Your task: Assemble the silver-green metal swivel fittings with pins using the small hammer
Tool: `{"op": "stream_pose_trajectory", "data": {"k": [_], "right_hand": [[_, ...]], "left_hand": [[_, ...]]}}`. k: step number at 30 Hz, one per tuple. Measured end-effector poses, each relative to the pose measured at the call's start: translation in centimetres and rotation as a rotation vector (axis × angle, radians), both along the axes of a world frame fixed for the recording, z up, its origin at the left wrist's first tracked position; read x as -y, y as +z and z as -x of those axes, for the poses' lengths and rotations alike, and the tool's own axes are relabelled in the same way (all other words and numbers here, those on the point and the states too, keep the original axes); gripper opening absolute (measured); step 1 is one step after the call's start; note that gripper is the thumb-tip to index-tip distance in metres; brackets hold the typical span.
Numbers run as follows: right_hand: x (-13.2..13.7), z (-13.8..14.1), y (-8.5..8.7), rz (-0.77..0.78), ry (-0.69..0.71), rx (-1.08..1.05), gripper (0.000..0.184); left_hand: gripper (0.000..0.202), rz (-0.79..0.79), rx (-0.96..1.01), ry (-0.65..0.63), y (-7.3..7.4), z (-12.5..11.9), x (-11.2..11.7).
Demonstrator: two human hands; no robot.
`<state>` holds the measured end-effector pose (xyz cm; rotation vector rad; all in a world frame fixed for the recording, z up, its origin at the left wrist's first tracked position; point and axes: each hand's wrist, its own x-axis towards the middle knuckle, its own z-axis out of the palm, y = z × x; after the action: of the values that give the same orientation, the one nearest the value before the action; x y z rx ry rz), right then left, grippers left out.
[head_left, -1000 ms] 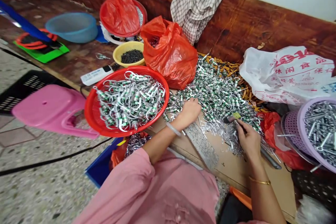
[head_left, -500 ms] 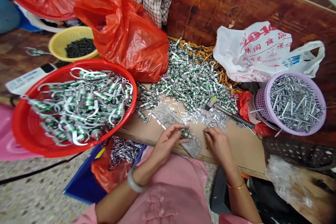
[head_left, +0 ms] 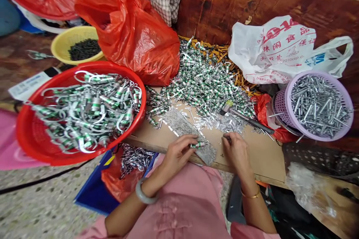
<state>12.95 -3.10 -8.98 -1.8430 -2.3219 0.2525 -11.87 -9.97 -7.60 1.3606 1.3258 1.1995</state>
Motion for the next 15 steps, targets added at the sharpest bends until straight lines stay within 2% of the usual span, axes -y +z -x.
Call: {"op": "stream_pose_trajectory", "data": {"k": [8, 15], "right_hand": [[0.1, -0.3, -0.2, 0.020, -0.023, -0.017, 0.021], [0.7, -0.6, 1.3, -0.010, -0.044, -0.399, 0.024]], "left_hand": [[0.020, -0.067, -0.087, 0.014, -0.1, 0.2, 0.2], [0.021, -0.085, -0.074, 0.014, 0.0, 0.6, 0.7]]}}
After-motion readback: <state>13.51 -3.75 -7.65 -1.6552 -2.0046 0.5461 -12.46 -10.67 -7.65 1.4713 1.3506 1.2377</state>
